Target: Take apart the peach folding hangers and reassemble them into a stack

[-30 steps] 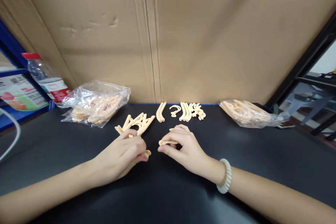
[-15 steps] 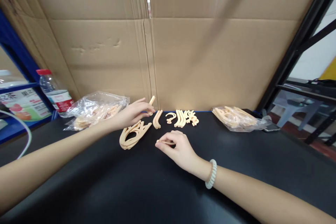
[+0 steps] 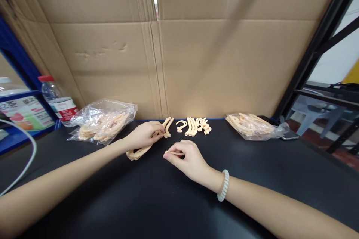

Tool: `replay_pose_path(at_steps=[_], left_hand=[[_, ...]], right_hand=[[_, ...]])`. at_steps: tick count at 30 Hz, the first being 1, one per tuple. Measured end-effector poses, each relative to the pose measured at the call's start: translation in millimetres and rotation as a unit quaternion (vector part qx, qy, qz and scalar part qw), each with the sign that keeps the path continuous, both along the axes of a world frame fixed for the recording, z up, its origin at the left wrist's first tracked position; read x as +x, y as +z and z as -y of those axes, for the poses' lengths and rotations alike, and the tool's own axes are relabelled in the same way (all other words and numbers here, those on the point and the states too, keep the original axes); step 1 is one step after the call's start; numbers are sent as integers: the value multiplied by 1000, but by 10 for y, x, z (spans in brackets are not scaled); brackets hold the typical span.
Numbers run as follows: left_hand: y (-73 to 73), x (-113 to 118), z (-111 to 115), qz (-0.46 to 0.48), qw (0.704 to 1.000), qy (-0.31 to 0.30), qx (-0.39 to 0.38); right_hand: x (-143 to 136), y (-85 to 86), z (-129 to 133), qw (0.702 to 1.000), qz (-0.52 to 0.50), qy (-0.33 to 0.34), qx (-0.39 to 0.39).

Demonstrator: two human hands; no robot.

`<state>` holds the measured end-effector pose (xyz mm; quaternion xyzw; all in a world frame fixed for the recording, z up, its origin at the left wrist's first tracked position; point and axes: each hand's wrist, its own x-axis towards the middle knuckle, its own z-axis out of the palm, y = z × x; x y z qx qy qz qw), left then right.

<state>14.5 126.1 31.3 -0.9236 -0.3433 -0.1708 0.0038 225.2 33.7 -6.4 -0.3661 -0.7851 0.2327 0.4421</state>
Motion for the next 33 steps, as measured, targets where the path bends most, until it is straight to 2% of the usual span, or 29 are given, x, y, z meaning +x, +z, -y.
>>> replay_pose_path(at_steps=[7,13,16,20,25,30,33], left_hand=[[-48,-6,62,12,997,80,8],[-18,-19,80,9,999,36,-9],[-14,-16,93,5,1000,14,-11],[-31,2,83,8,1000,18,5],[-11,88,-23,-31,1000,-2,2],[8,203,-135,-72,997,-22,-11],[-5,221,-154,-86,996,-20,-14]], right_hand=[[6,9,11,1000,7,-1,-5],[6,5,-4,1000,16,9,17],[9,20,-18,998,28,18,50],[60,41,-99,991,68,8,119],[185,107,-414,967,186,-17,175],[227,221,-874,952,252,-56,165],[192,230,-1062,940,297,-65,153]])
